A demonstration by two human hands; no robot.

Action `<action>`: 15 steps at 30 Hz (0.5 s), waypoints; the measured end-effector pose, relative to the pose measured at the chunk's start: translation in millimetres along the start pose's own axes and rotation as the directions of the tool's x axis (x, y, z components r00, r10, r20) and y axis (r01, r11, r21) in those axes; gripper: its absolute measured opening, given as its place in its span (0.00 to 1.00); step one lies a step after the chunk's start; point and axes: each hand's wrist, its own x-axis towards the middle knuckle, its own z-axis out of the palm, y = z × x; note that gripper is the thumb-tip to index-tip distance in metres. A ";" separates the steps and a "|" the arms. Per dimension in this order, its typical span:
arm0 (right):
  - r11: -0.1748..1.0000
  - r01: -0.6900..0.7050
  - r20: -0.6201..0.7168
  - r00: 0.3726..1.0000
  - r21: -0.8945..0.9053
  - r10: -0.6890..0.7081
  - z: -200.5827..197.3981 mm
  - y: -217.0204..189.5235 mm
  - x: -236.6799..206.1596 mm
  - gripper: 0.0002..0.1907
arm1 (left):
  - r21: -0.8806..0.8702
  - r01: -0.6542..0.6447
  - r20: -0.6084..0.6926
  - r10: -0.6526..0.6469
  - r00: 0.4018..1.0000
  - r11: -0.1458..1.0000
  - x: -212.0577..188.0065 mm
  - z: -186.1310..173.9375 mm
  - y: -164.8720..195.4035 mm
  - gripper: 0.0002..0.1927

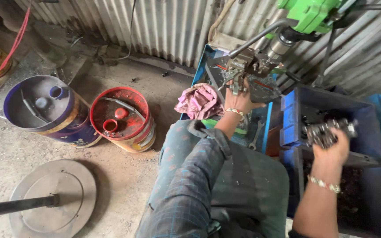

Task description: The person operates a bench drill press to drill holes in small metal parts. They pick parts from a bin, position them under the drill, lower the drill to make the hole, and place the finished parts into a second bin.

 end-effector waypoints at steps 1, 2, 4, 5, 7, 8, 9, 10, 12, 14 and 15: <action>0.999 -0.023 0.045 0.999 -0.028 0.024 25.4 14.0 7.0 0.17 | -0.022 -0.001 0.009 0.001 1.000 1.000 -0.1 -5.1 -2.3 0.74; 0.999 -0.042 0.082 0.996 -0.031 0.044 50.6 31.2 11.9 0.17 | -0.044 -0.001 0.021 0.001 1.000 0.999 -0.7 -9.1 -4.6 0.75; 0.998 -0.042 0.146 0.988 -0.036 0.047 99.2 68.3 15.2 0.16 | -0.087 0.007 0.024 -0.005 1.000 0.996 -1.1 -12.6 -7.3 0.77; 0.999 -0.026 0.173 0.984 -0.036 0.032 121.8 89.9 15.2 0.17 | -0.104 0.015 0.013 -0.013 1.000 0.995 -0.7 -11.5 -8.1 0.77; 0.976 0.203 0.151 0.965 0.081 -0.214 162.6 135.3 10.8 0.24 | -0.124 -0.005 -0.029 0.002 1.000 0.992 1.0 -6.7 -11.8 0.74; 0.962 0.262 0.126 0.954 0.079 -0.271 176.1 155.4 6.3 0.28 | -0.131 -0.031 -0.058 0.024 0.998 0.991 1.4 -2.4 -14.2 0.70; 0.944 0.323 0.099 0.939 0.072 -0.329 186.4 175.1 1.5 0.32 | -0.142 -0.060 -0.084 0.048 0.995 0.988 1.3 2.9 -15.7 0.66; 0.921 0.385 0.070 0.919 0.064 -0.388 193.6 189.0 -1.9 0.36 | -0.015 -0.113 -0.204 0.107 0.973 0.993 1.5 8.0 -17.9 0.59; 0.909 0.410 0.076 0.906 0.075 -0.415 200.1 205.3 -5.0 0.36 | 0.244 -0.175 -0.414 0.265 0.871 0.954 4.7 16.3 -22.6 0.47; 0.886 0.464 0.107 0.881 -0.013 -0.460 201.3 212.8 -5.2 0.36 | -0.034 -0.112 -0.226 0.101 0.969 0.993 8.1 21.6 -22.2 0.45; 0.859 0.501 0.136 0.863 -0.108 -0.487 199.5 213.0 -4.0 0.35 | -0.167 -0.051 -0.107 0.034 0.994 0.985 7.7 22.9 -20.2 0.44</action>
